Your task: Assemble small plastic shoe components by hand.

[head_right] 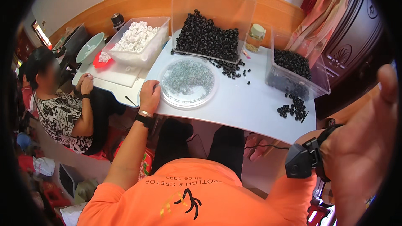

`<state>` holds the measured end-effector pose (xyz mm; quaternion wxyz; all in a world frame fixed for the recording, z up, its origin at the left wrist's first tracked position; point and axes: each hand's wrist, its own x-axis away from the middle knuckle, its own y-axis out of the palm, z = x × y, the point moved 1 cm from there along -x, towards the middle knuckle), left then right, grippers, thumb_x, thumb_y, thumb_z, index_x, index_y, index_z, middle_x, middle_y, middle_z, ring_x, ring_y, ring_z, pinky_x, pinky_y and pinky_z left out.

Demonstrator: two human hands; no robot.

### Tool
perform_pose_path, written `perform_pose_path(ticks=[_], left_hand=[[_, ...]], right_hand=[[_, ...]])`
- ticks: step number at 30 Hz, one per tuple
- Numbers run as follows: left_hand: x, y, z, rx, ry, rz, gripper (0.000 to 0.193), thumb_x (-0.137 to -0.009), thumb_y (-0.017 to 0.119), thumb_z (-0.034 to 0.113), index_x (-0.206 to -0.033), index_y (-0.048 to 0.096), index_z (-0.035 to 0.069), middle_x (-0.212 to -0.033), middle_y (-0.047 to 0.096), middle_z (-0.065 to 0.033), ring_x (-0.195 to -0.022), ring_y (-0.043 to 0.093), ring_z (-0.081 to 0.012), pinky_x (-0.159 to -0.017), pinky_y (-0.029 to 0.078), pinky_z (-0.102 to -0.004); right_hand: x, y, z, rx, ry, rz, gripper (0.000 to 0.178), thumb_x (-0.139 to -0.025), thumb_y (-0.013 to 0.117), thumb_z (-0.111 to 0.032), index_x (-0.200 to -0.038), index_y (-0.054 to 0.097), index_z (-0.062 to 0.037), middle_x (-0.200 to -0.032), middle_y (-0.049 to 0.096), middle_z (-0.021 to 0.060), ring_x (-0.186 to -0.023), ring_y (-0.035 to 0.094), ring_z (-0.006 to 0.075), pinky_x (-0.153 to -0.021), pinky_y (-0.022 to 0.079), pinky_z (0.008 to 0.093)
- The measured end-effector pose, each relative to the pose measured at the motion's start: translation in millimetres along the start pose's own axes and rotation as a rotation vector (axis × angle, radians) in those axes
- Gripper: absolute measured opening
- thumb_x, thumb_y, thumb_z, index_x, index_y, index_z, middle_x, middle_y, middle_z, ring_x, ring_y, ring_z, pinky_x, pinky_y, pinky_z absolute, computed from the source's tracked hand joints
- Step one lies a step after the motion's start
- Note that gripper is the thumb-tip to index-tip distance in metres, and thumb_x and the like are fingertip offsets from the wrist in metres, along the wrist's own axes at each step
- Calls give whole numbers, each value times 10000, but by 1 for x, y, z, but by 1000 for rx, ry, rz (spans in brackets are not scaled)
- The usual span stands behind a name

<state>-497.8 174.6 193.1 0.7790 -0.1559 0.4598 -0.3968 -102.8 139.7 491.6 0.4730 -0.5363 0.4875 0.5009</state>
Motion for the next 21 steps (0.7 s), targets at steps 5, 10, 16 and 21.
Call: perform_pose_path(ticks=[5,10,16,21], left_hand=[[-4,4,7,4,6,5,152,-810,574,97,-931,614,12,-910,620,-164,-913,564,-352,-828,448,-443],[-5,5,5,4,-33,45,152,-807,575,100,-928,615,17,-912,621,-165,-917,565,-354,-830,449,-442],[-4,0,1,1,19,36,169,-795,589,91,-938,623,7,-930,624,-178,-914,568,-374,-823,451,-446],[-5,2,6,12,18,12,160,-785,599,71,-931,614,7,-938,620,-181,-925,561,-378,-828,454,-447]], right_hand=[[8,-13,-11,44,13,-31,485,-861,559,-259,-1182,561,104,-1084,618,268,-880,614,307,-723,500,333],[-2,-19,-3,49,-53,-102,486,-862,561,-262,-1179,560,107,-1077,619,270,-874,614,309,-719,500,336],[-56,-35,24,71,-289,-268,488,-863,563,-265,-1175,559,110,-1068,620,273,-868,613,312,-715,500,339],[-114,-57,20,230,-528,-343,490,-864,564,-268,-1172,559,112,-1062,620,275,-863,613,314,-711,500,342]])
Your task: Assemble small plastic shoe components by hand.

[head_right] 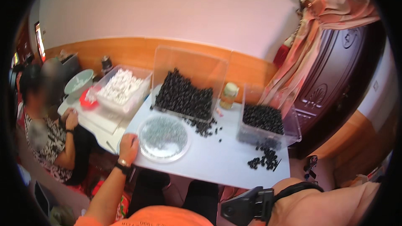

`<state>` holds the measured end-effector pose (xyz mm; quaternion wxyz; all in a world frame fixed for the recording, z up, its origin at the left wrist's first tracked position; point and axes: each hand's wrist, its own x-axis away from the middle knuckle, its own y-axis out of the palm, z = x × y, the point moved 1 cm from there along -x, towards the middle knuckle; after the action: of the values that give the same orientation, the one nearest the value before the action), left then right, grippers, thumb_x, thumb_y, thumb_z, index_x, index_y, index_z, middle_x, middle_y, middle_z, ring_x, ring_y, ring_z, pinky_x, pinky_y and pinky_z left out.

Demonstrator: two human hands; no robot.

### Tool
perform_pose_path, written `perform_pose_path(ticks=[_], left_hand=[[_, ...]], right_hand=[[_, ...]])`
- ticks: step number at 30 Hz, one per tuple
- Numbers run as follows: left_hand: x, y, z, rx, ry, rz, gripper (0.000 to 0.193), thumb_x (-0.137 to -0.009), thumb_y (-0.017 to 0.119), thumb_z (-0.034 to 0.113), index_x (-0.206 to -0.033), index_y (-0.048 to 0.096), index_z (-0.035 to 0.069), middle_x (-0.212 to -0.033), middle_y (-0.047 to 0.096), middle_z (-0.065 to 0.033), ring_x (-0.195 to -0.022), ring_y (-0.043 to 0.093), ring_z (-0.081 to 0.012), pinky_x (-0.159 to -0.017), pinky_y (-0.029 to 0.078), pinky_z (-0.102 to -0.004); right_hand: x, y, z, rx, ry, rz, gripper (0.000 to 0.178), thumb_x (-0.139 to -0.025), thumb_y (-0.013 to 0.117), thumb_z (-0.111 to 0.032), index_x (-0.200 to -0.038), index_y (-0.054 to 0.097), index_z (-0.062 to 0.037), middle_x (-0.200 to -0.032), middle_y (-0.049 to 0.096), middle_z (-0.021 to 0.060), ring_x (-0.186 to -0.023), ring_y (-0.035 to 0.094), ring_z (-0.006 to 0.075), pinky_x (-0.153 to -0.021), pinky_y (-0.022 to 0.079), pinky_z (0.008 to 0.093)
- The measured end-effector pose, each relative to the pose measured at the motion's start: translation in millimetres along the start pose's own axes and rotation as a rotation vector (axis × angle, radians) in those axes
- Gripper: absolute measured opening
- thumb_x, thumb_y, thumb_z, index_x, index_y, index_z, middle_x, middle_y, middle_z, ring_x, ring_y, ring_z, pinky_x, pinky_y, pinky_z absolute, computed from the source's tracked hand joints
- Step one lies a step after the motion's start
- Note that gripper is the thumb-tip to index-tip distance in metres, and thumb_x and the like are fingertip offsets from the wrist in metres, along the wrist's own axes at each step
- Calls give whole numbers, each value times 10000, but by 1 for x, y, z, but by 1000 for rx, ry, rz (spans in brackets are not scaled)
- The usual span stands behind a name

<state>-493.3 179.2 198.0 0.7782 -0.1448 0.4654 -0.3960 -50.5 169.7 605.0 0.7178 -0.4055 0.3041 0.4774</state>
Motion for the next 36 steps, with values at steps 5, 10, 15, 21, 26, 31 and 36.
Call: perform_pose_path(ticks=[5,10,15,21,26,31,36], left_hand=[[9,-4,-3,-32,20,14,98,-799,573,69,-872,589,5,-871,584,-204,-853,540,-394,-762,436,-479],[26,-5,-19,-9,36,75,115,-730,599,49,-838,598,9,-831,590,-179,-830,556,-381,-752,449,-456],[6,5,2,7,29,22,147,-773,591,80,-891,599,-7,-890,600,-203,-881,556,-386,-786,442,-473],[8,2,-9,-36,9,23,141,-785,589,73,-905,607,-1,-902,606,-200,-901,560,-384,-799,453,-466],[-1,-1,3,-1,17,18,155,-786,585,76,-916,605,-5,-897,612,-188,-904,561,-379,-812,453,-461],[6,-4,-4,11,-5,37,150,-789,590,87,-912,615,6,-904,620,-180,-918,565,-368,-826,452,-459],[0,9,10,46,11,12,156,-789,596,106,-909,619,9,-911,624,-173,-931,566,-361,-842,453,-451]], right_hand=[[-45,-64,-17,282,-174,-62,491,-865,566,-271,-1169,558,114,-1055,621,278,-857,613,316,-707,500,345],[-63,-84,-55,482,-301,-116,493,-866,567,-274,-1166,558,117,-1048,622,280,-852,613,319,-704,500,348],[-38,-51,-56,415,-221,-156,495,-867,569,-277,-1163,557,119,-1041,622,282,-846,613,321,-700,500,351],[-13,-13,-48,218,-132,-268,497,-868,571,-281,-1159,557,122,-1033,623,285,-840,612,324,-695,500,354],[-3,11,-72,74,-64,-349,500,-869,572,-284,-1156,556,124,-1026,624,287,-835,612,326,-692,500,357],[-2,29,-94,52,-52,-361,502,-870,574,-287,-1153,556,127,-1019,625,290,-829,612,329,-688,500,360],[-11,85,-129,191,367,-233,238,-722,746,-94,-921,642,-16,-820,667,129,-710,652,285,-595,529,371]])
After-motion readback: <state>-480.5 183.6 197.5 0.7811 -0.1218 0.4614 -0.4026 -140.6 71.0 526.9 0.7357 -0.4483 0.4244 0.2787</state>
